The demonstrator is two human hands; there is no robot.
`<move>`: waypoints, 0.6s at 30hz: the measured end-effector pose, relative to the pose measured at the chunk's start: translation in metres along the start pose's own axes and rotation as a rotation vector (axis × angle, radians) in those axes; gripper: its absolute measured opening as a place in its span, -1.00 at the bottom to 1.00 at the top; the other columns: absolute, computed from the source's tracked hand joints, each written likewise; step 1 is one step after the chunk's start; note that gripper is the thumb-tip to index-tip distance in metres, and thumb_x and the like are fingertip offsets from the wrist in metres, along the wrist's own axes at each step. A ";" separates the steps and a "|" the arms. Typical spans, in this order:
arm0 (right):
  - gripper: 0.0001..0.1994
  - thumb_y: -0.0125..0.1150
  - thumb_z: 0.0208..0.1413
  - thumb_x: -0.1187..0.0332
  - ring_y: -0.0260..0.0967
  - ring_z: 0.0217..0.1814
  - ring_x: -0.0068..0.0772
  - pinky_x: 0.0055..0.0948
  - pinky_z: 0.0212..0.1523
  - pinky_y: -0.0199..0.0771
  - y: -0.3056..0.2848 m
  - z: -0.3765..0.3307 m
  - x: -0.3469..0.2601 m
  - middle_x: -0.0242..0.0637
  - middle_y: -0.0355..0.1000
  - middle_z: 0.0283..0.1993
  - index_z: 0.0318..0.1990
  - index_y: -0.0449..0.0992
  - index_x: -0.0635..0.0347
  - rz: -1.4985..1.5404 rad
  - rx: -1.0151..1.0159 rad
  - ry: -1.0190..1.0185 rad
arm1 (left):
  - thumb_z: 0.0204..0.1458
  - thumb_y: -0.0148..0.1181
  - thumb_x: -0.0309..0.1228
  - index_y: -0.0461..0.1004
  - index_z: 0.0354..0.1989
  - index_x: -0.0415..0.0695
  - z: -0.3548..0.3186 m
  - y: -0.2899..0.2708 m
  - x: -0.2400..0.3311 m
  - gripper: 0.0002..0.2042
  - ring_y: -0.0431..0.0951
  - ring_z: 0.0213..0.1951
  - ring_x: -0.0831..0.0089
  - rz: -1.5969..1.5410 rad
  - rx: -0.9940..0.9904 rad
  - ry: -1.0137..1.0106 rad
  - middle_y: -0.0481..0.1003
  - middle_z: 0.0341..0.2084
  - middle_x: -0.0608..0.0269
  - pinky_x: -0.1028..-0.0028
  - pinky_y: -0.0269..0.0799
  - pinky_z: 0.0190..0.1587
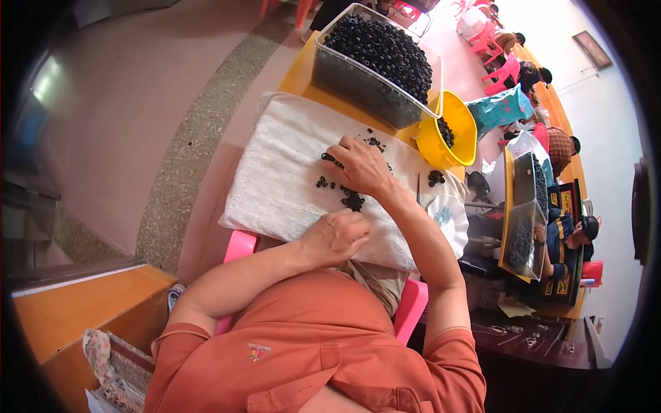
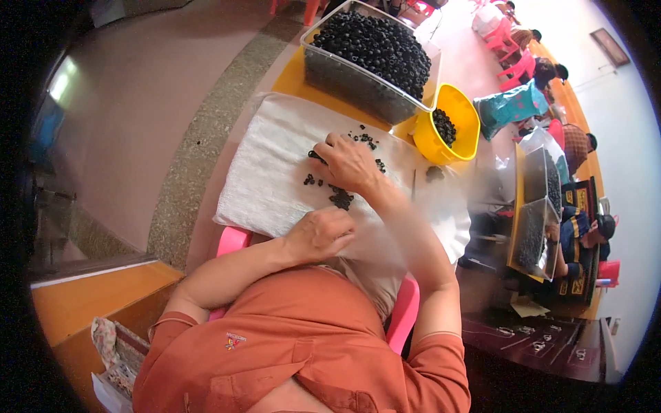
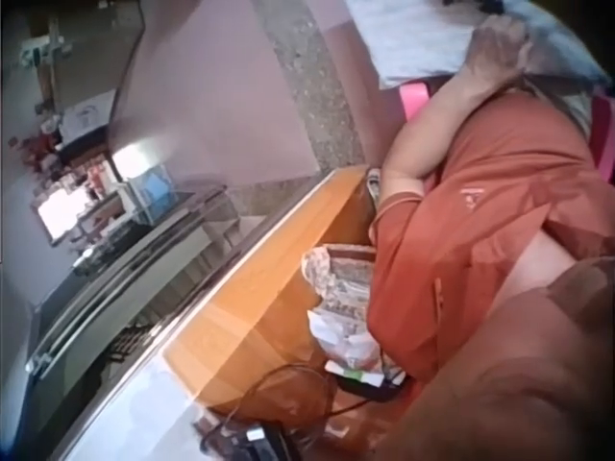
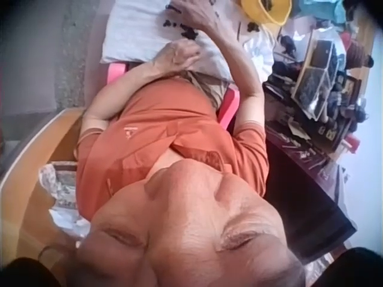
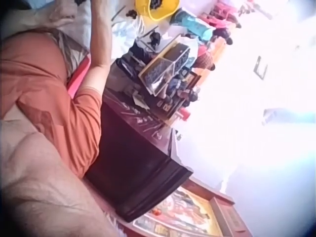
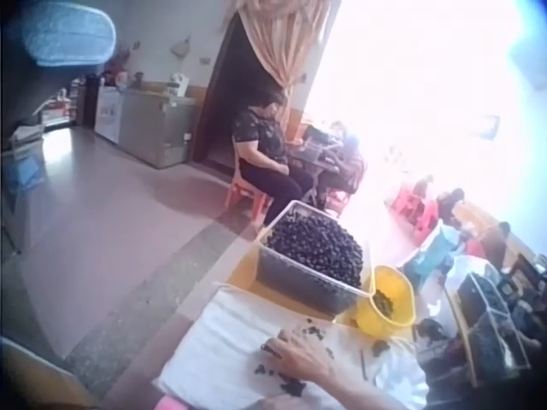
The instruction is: The recorder is picking small black parts from a pile on a white cloth and placing them into a plastic bag at a manual workstation.
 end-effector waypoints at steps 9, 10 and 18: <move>-0.75 0.18 0.15 0.08 0.42 -0.22 -0.21 -0.27 -0.36 0.45 0.001 -0.002 -0.006 -0.28 0.37 -0.27 -0.25 0.52 0.04 -0.058 -0.007 0.012 | -0.02 0.23 -0.42 0.44 -0.43 -0.19 0.001 0.000 -0.002 -0.88 0.50 -0.34 0.12 0.010 -0.001 0.005 0.46 -0.45 0.12 0.25 0.44 -0.26; -0.75 0.18 0.15 0.08 0.42 -0.22 -0.21 -0.27 -0.36 0.45 0.001 -0.003 -0.006 -0.28 0.37 -0.27 -0.25 0.52 0.04 -0.058 -0.006 0.012 | -0.02 0.23 -0.42 0.44 -0.43 -0.19 0.001 0.001 -0.003 -0.88 0.50 -0.34 0.12 0.012 -0.001 0.005 0.46 -0.45 0.12 0.25 0.44 -0.26; -0.76 0.19 0.14 0.10 0.42 -0.20 -0.21 -0.30 -0.30 0.47 -0.005 -0.007 -0.010 -0.28 0.39 -0.22 -0.21 0.56 0.03 -0.050 0.012 0.002 | -0.01 0.22 -0.42 0.44 -0.42 -0.18 0.001 0.003 -0.003 -0.88 0.50 -0.33 0.12 0.032 -0.013 0.006 0.46 -0.45 0.13 0.25 0.44 -0.25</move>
Point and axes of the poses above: each hand's wrist, its own z-axis towards the middle knuckle, its own y-axis out of the palm, x = y × z, the point moved 9 cm from there along z, towards the middle knuckle
